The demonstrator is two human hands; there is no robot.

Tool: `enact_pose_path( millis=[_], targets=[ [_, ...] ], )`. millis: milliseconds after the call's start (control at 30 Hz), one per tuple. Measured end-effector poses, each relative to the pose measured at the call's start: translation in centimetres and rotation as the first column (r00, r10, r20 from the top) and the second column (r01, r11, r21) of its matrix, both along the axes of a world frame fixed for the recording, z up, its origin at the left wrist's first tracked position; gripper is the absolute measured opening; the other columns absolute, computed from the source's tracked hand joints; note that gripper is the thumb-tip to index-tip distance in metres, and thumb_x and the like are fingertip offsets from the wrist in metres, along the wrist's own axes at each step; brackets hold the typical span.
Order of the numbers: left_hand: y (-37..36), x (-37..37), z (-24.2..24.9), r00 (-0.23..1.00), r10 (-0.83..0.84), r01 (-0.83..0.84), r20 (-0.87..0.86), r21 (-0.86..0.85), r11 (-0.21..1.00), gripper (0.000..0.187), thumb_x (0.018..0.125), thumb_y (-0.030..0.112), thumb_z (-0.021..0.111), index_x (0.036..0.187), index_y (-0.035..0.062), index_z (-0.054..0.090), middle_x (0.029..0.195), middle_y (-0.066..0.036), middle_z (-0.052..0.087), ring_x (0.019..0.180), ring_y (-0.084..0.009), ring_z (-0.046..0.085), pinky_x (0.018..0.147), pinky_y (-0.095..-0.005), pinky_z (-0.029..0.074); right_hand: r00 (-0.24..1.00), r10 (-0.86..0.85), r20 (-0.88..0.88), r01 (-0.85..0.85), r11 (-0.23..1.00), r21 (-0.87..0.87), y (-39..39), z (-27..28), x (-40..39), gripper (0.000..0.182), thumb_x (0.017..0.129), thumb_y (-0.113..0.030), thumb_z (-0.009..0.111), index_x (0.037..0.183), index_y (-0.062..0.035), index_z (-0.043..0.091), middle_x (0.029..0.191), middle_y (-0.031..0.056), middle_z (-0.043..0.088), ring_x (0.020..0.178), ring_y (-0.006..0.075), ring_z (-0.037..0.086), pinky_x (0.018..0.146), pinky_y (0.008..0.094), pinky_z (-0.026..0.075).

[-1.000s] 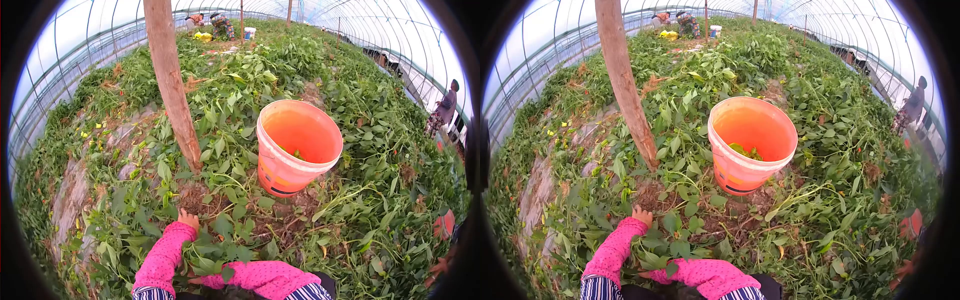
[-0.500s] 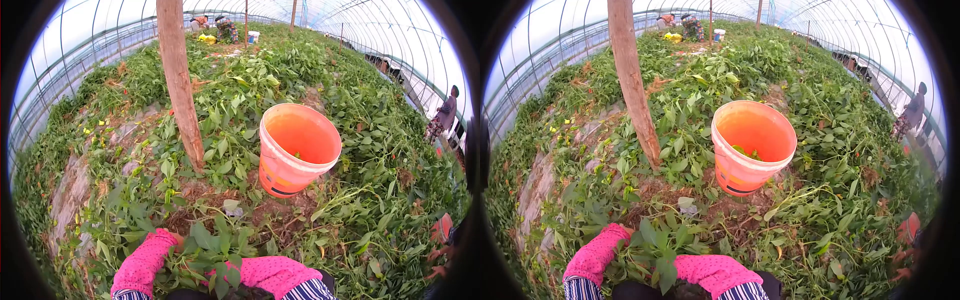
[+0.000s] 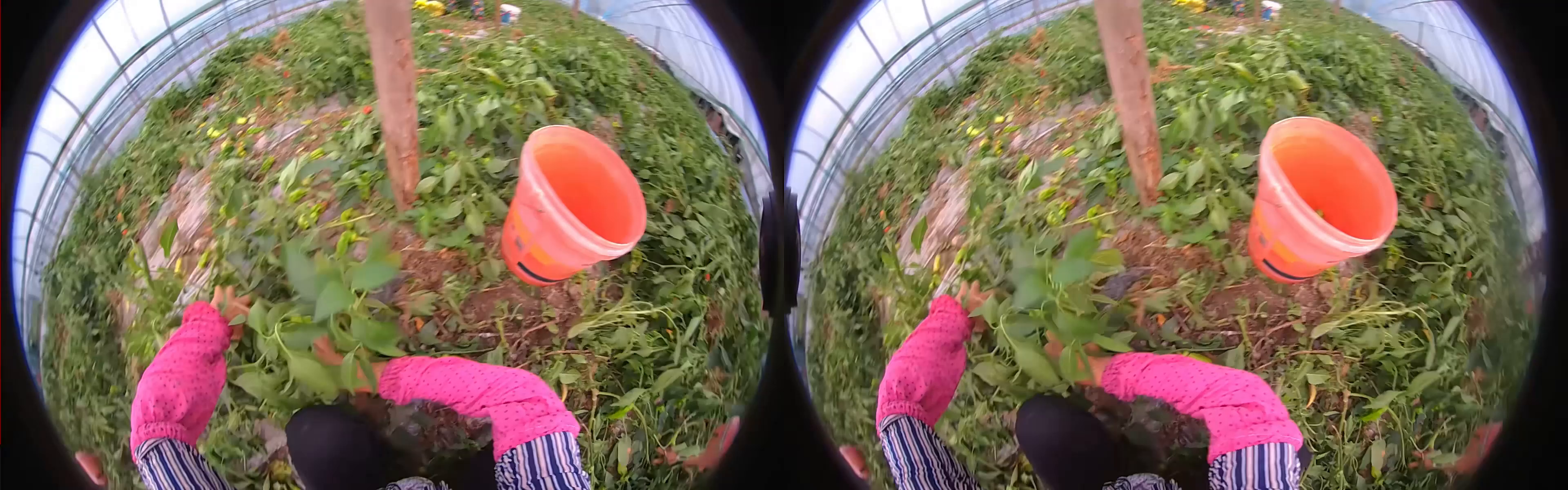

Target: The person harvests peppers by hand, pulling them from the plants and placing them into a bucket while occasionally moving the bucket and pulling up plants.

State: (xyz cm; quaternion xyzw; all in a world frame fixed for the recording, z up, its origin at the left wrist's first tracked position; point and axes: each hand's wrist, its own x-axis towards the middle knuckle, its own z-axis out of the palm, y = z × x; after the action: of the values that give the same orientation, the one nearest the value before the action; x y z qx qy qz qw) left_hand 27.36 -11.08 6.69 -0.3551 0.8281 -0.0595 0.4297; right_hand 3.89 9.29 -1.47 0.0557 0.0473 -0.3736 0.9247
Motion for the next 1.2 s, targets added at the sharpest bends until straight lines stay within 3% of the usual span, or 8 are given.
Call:
enact_pose_path(
  millis=[100, 167, 267, 633, 933, 1100, 1167, 1200],
  targets=[
    [2.3, 3.0, 2.4, 0.997, 0.049, -0.047, -0.063, 0.027, 0.999, 0.040, 0.072, 0.030, 0.062, 0.111, 0.0206, 0.056, 0.133, 0.003, 0.040, 0.106, -0.0341, 0.045, 0.079, -0.0521, 0.041, 0.649, -0.391, -0.653, -0.398, 0.558, -0.728, -0.2, 3.2, -1.0, 0.027, 0.090, -0.024, 0.053, 0.112, -0.0086, 0.055, 0.112, 0.0083, 0.057, 0.105, 0.0210, 0.053, 0.095, 0.0345, 0.043],
    [3.3, 4.8, 2.8, 0.991, 0.026, -0.026, -0.132, 0.004, 1.000, 0.038, 0.071, 0.027, 0.063, 0.107, 0.0210, 0.057, 0.132, 0.004, 0.038, 0.102, -0.0351, 0.046, 0.076, -0.0506, 0.045, 0.228, -0.959, -0.168, -0.900, -0.141, -0.413, -0.8, 5.0, -1.1, 0.025, 0.084, -0.024, 0.056, 0.104, -0.0075, 0.056, 0.107, 0.0087, 0.056, 0.108, 0.0223, 0.051, 0.093, 0.0349, 0.043],
    [4.2, 8.4, 0.1, 0.948, -0.161, 0.109, -0.276, -0.197, 0.974, 0.042, 0.070, 0.030, 0.061, 0.110, 0.0211, 0.056, 0.131, 0.005, 0.040, 0.105, -0.0340, 0.048, 0.074, -0.0502, 0.046, 0.348, -0.933, -0.091, -0.787, -0.238, -0.570, -0.9, 6.4, -2.4, 0.023, 0.078, -0.019, 0.060, 0.097, -0.0068, 0.058, 0.107, 0.0105, 0.059, 0.093, 0.0284, 0.060, 0.075, 0.0376, 0.052],
    [8.9, 14.0, -9.8, 0.904, -0.131, -0.044, -0.407, -0.392, 0.919, 0.040, 0.072, 0.022, 0.061, 0.111, 0.0178, 0.058, 0.130, -0.004, 0.045, 0.111, -0.0339, 0.044, 0.086, -0.0497, 0.038, 0.441, -0.519, -0.732, -0.144, 0.764, -0.629, -2.2, 4.4, -5.5, 0.012, 0.083, -0.009, 0.060, 0.081, 0.0021, 0.063, 0.073, 0.0037, 0.064, 0.069, 0.0101, 0.060, 0.063, 0.0258, 0.048],
    [9.6, 16.5, -14.2, 0.818, -0.116, -0.138, -0.564, -0.388, 0.911, 0.050, 0.073, 0.018, 0.055, 0.123, 0.0184, 0.048, 0.136, -0.001, 0.042, 0.114, -0.0311, 0.044, 0.098, -0.0481, 0.034, 0.047, -0.479, -0.877, -0.203, 0.855, -0.478, -5.1, -0.1, -9.2, 0.019, 0.087, -0.014, 0.055, 0.073, -0.0013, 0.058, 0.067, 0.0037, 0.062, 0.061, 0.0084, 0.056, 0.058, 0.0241, 0.044],
    [6.8, 22.8, -21.8, 0.397, 0.414, -0.337, -0.819, 0.290, 0.896, 0.052, 0.076, 0.024, 0.052, 0.127, 0.0153, 0.045, 0.139, -0.004, 0.038, 0.121, -0.0273, 0.041, 0.099, -0.0435, 0.035, 0.106, -0.314, -0.943, -0.264, 0.906, -0.331, -4.7, -1.0, -7.3, 0.015, 0.086, -0.012, 0.056, 0.082, 0.0012, 0.059, 0.072, 0.0053, 0.064, 0.065, 0.0107, 0.060, 0.066, 0.0267, 0.048],
    [5.8, 22.6, -19.9, 0.899, -0.428, 0.344, -0.090, -0.459, 0.819, 0.053, 0.082, 0.032, 0.044, 0.131, 0.0126, 0.041, 0.139, -0.007, 0.038, 0.123, -0.0262, 0.040, 0.103, -0.0408, 0.032, 0.248, -0.278, -0.928, -0.348, 0.868, -0.354, -4.1, -0.6, -5.5, 0.017, 0.086, -0.011, 0.057, 0.094, 0.0034, 0.058, 0.084, 0.0093, 0.064, 0.077, 0.0141, 0.062, 0.075, 0.0300, 0.050],
    [4.8, 23.0, -19.3, 0.472, -0.589, 0.881, 0.655, -0.380, 0.283, 0.054, 0.085, 0.036, 0.040, 0.133, 0.0112, 0.039, 0.138, -0.008, 0.038, 0.124, -0.0256, 0.039, 0.104, -0.0395, 0.031, 0.256, -0.322, -0.911, -0.450, 0.795, -0.407, -3.9, -0.2, -3.4, 0.025, 0.085, -0.009, 0.058, 0.106, 0.0037, 0.055, 0.100, 0.0124, 0.062, 0.089, 0.0174, 0.060, 0.081, 0.0317, 0.048]
  ],
)
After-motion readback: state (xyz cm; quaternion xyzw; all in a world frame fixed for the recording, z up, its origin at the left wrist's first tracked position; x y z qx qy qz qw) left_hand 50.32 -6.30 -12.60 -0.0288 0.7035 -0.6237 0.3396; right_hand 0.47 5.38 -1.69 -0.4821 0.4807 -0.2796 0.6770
